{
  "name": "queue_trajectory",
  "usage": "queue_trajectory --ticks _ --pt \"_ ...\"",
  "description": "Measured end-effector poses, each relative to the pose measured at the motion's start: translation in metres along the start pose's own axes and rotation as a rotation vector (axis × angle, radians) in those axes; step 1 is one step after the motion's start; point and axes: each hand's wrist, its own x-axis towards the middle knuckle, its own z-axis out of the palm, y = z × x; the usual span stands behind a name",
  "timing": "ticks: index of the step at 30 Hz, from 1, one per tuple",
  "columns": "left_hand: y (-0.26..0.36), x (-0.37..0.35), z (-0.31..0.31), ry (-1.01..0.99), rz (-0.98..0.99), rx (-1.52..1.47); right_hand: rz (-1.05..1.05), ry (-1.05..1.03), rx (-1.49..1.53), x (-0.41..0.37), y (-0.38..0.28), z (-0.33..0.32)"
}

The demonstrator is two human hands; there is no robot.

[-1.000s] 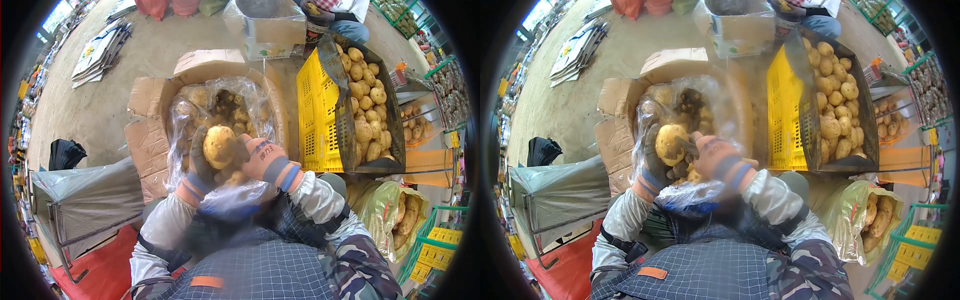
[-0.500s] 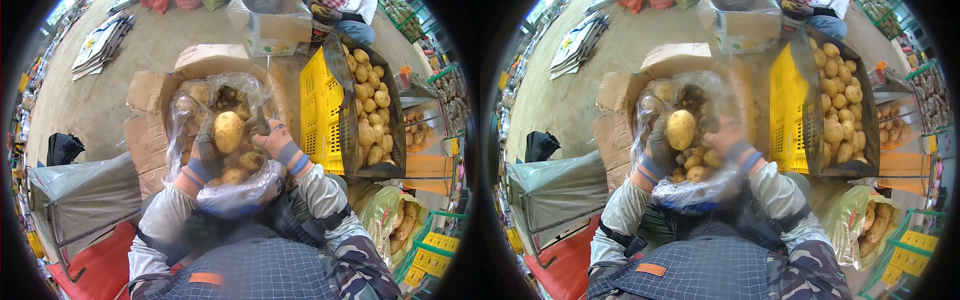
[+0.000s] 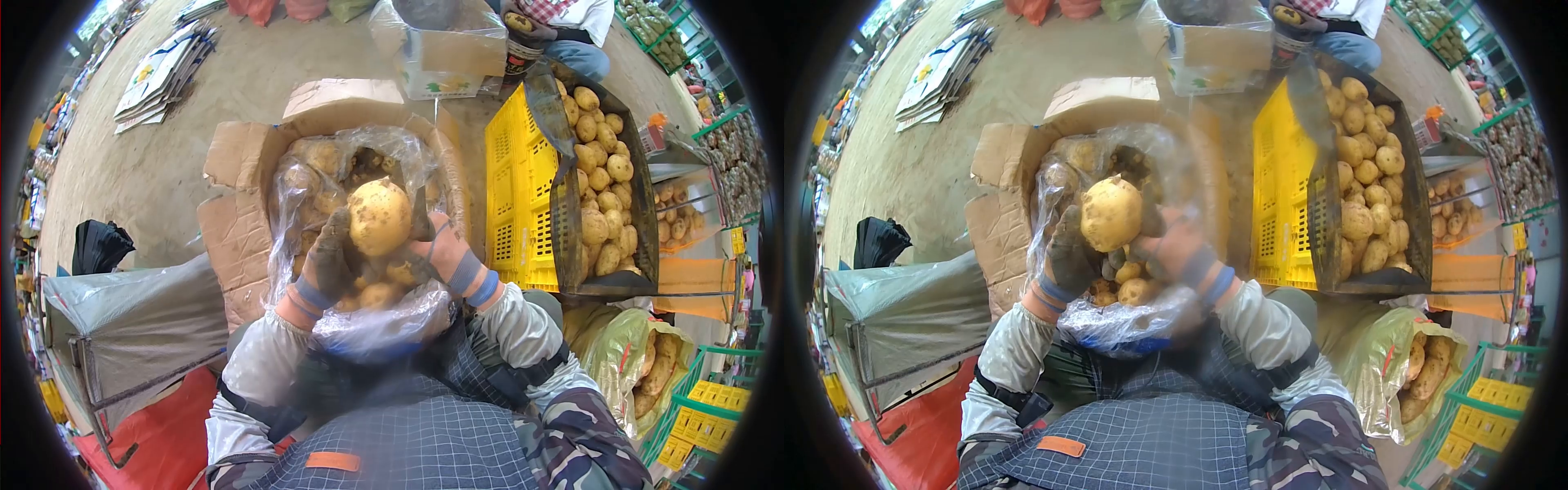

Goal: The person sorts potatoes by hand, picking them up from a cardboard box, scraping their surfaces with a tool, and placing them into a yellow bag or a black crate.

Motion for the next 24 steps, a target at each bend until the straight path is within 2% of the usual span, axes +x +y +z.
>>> queue_trajectory --ticks 1,3,6,7,12,13,17,19,21,24 --pt "-0.002 -0.002 -0.005 0.015 -0.045 -0.097 -0.057 0.039 -0.113 0.001 -0.001 0.002" --pt "0.002 -0.002 -0.007 -0.088 -0.152 -0.303 0.189 -0.026 0.012 0.008 -0.007 -0.002" --pt "0.006 0.004 0.0 -0.175 -0.247 -0.464 0.249 0.004 -0.25 0.004 -0.022 -0.007" --pt "0.006 0.005 0.003 -0.193 -0.268 -0.491 0.292 -0.051 -0.294 0.005 -0.025 -0.01" --pt "0.001 0.009 0.023 0.163 -0.167 -0.11 0.438 -0.377 -0.567 0.01 -0.047 -0.012" --pt "0.0 0.01 0.028 0.256 -0.148 -0.012 0.416 -0.363 -0.577 0.006 -0.042 -0.008" --pt "-0.008 0.012 0.002 0.116 -0.124 -0.147 0.39 -0.273 -0.53 0.006 -0.029 -0.012" --pt "-0.012 0.012 0.003 0.164 -0.046 -0.13 0.385 -0.238 -0.533 0.007 -0.03 -0.018" --pt "-0.016 0.013 0.003 0.135 -0.053 -0.029 0.357 -0.221 -0.606 0.001 -0.028 -0.021" --pt "-0.01 0.011 0.006 0.136 -0.048 0.083 0.394 -0.335 -0.616 -0.002 -0.044 -0.013"
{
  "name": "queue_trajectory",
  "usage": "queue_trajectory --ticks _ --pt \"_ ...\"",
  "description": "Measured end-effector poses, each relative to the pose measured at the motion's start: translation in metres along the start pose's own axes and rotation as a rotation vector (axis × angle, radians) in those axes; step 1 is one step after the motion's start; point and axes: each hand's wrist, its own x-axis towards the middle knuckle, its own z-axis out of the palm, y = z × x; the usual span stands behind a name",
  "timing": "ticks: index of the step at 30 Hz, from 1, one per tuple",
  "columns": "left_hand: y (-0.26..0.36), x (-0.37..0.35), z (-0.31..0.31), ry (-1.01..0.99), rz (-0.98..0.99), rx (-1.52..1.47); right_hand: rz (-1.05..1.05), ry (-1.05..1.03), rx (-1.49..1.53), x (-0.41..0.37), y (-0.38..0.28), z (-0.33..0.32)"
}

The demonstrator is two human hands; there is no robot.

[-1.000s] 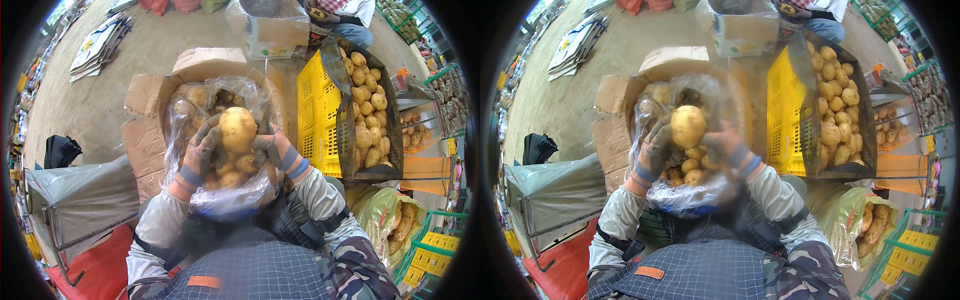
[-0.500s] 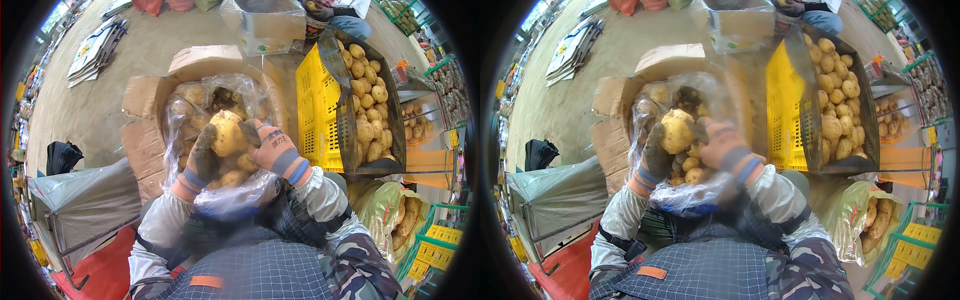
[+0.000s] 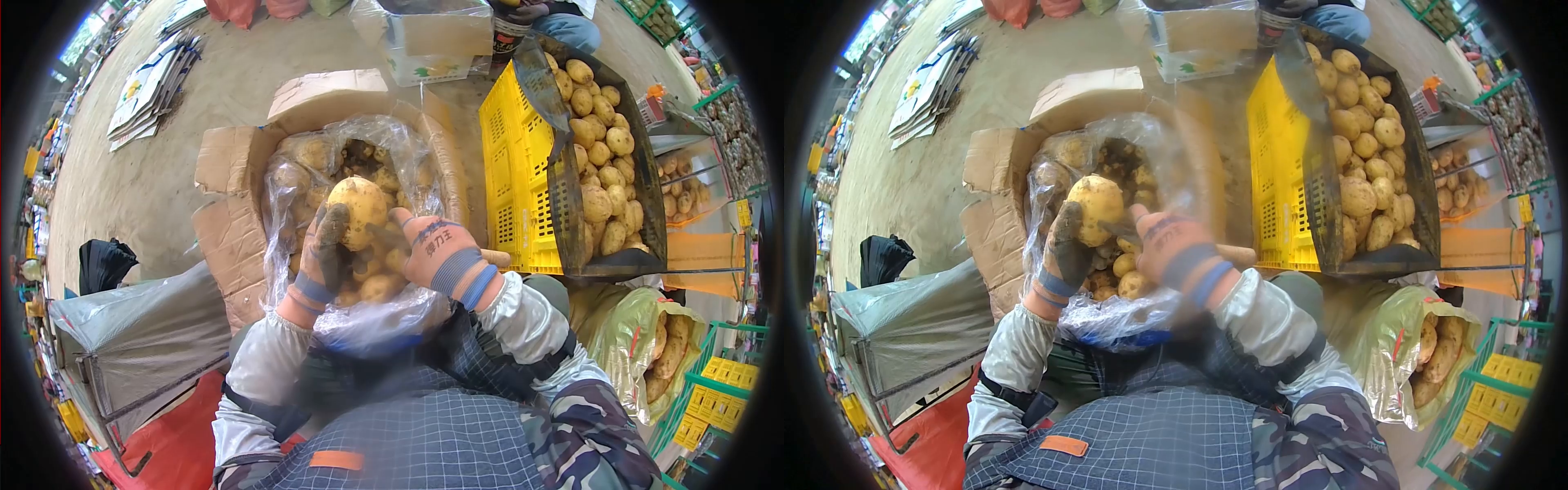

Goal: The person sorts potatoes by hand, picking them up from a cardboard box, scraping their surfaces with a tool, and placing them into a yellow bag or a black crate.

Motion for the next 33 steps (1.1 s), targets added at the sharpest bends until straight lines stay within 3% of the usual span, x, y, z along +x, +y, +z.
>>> queue_trajectory --ticks 3,9,15,19,21,24,28,30,33 --pt "0.004 -0.006 0.005 0.006 -0.002 -0.001 0.002 0.111 0.128 0.006 0.011 -0.004" --pt "0.004 -0.005 0.006 -0.071 -0.209 -0.309 -0.035 0.042 0.009 0.0 -0.007 0.011" --pt "0.016 -0.012 0.028 0.047 -0.273 -0.394 0.0 0.153 0.023 0.01 0.007 0.011" --pt "0.008 -0.008 0.011 -0.07 -0.295 -0.436 -0.059 0.079 -0.044 0.005 -0.002 0.013" --pt "0.011 -0.01 0.016 -0.018 -0.304 -0.442 0.006 0.041 0.014 0.007 -0.002 0.001" --pt "0.013 -0.013 0.022 0.057 -0.331 -0.487 -0.026 0.308 0.027 0.007 0.009 0.011" --pt "0.002 -0.005 0.0 -0.124 -0.318 -0.492 0.003 0.061 0.034 0.005 -0.004 0.006" --pt "0.004 -0.007 0.002 -0.064 -0.345 -0.516 -0.005 0.011 0.083 0.005 -0.005 0.016" --pt "0.011 -0.009 0.015 -0.009 -0.341 -0.504 -0.065 0.132 0.0 0.006 0.0 0.009"
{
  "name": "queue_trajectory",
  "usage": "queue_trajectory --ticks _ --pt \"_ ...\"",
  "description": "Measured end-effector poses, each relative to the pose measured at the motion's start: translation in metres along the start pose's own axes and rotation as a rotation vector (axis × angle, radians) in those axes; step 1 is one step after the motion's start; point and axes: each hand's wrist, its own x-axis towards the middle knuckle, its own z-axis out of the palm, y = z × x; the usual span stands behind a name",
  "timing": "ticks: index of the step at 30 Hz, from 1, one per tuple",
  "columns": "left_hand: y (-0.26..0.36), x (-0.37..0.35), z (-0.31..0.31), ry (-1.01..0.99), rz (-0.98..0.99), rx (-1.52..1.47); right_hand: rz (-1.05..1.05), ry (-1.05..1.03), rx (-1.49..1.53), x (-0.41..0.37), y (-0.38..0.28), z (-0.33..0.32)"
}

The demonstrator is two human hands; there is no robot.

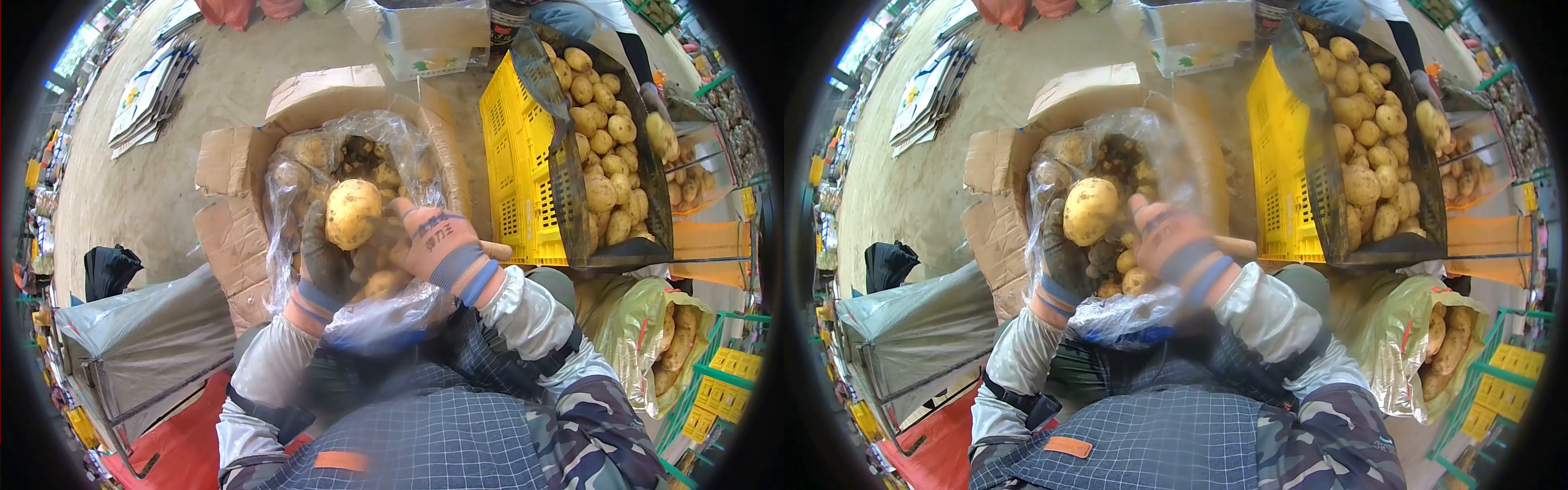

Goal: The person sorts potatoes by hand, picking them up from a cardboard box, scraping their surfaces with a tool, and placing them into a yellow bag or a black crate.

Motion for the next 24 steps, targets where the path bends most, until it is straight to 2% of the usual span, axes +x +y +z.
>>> queue_trajectory --ticks 3,6,8,10,14,15,19,22,24 --pt "-0.003 0.001 0.004 0.038 0.001 -0.021 0.057 0.033 0.066 0.002 0.004 -0.004" --pt "-0.003 0.007 -0.007 0.011 -0.015 -0.068 -0.041 -0.084 -0.152 -0.002 -0.006 0.001" --pt "-0.004 0.007 -0.004 0.084 0.017 -0.049 -0.023 -0.16 -0.117 -0.003 -0.016 -0.006" --pt "-0.01 0.006 0.012 0.263 0.085 0.021 0.022 -0.17 -0.059 -0.002 -0.017 -0.011" --pt "-0.001 0.006 -0.008 0.008 0.024 -0.008 0.094 0.003 0.007 0.005 0.005 -0.009" --pt "-0.001 0.006 -0.009 -0.002 0.021 0.009 0.101 0.06 0.003 0.006 0.008 -0.007" --pt "-0.003 0.007 0.003 0.109 0.045 -0.025 0.046 -0.093 0.018 0.004 -0.002 -0.004" --pt "-0.004 0.016 -0.046 0.004 0.298 0.499 0.012 -0.074 0.088 0.005 -0.002 0.003" --pt "-0.007 0.03 -0.078 0.057 0.551 0.935 0.008 -0.002 0.144 0.004 0.003 -0.013"
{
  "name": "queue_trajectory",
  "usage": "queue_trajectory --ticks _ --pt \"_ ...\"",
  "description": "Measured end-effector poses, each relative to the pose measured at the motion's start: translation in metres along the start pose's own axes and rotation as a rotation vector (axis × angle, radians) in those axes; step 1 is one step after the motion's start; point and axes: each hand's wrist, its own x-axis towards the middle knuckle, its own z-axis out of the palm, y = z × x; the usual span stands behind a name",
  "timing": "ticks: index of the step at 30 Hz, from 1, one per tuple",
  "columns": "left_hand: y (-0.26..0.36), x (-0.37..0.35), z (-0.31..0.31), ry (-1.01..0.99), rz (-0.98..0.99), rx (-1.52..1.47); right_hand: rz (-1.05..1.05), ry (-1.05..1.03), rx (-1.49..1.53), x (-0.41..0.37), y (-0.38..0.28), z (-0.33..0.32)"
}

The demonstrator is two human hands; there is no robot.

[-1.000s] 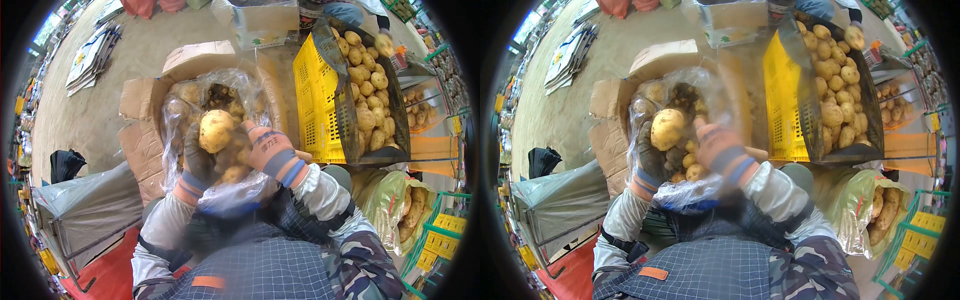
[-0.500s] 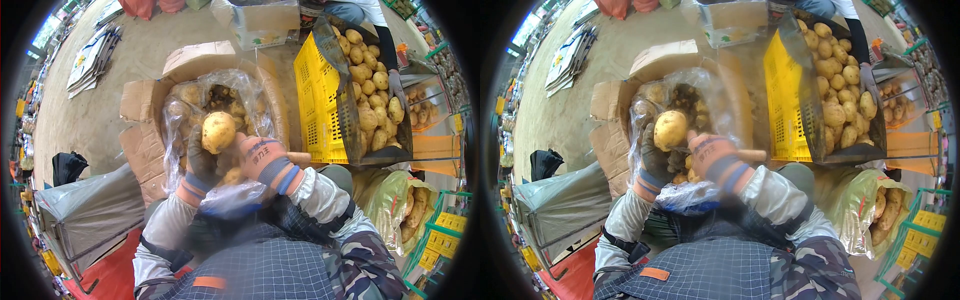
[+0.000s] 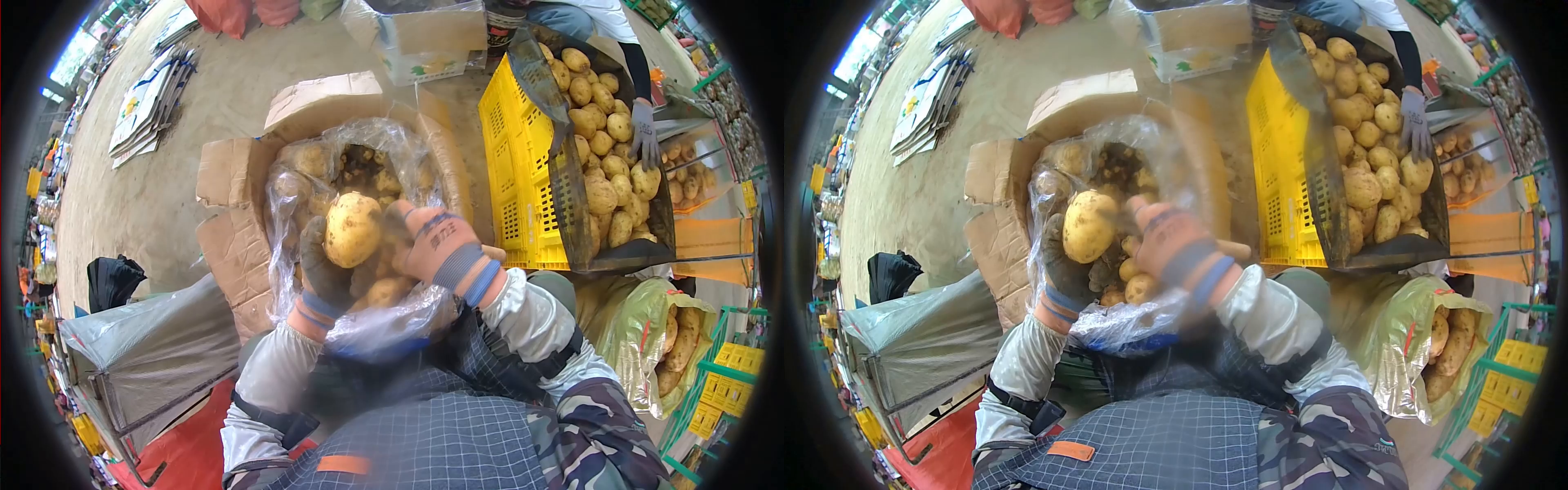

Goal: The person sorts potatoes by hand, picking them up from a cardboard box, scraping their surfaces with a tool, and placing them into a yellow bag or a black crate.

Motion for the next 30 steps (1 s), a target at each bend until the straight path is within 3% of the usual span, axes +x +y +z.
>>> queue_trajectory --ticks 2,3,5,6,9,12,15,19,25,28,30 --pt "-0.006 -0.002 -0.004 -0.032 0.007 -0.035 0.012 0.055 0.005 0.002 0.011 -0.005" --pt "0.034 -0.007 0.009 -0.111 -0.115 -0.314 0.02 0.084 0.008 0.003 0.015 -0.006" --pt "0.062 -0.008 0.02 -0.174 -0.212 -0.51 0.014 0.153 -0.058 0.001 0.018 0.004" --pt "0.065 -0.006 0.021 -0.154 -0.184 -0.428 0.01 0.185 -0.091 0.0 0.017 0.007" --pt "0.066 -0.004 0.022 -0.102 -0.143 -0.344 0.096 -0.211 -0.118 0.004 0.002 -0.014" --pt "0.073 -0.002 0.023 -0.104 -0.07 -0.248 0.061 -0.231 -0.067 0.005 0.009 -0.011" --pt "0.083 -0.001 0.023 -0.158 0.003 -0.061 0.033 0.063 -0.076 0.004 0.023 -0.007" --pt "0.085 -0.004 0.029 -0.12 0.031 0.042 0.054 -0.059 -0.096 0.001 0.014 -0.006" --pt "0.082 -0.001 0.022 -0.163 0.159 0.352 0.034 0.023 -0.158 0.006 0.026 -0.001" --pt "0.082 -0.001 0.021 -0.141 0.169 0.347 0.057 -0.161 -0.233 0.005 0.009 -0.003" --pt "0.082 0.003 0.018 -0.169 0.195 0.368 0.037 -0.129 -0.21 0.004 0.009 -0.002"
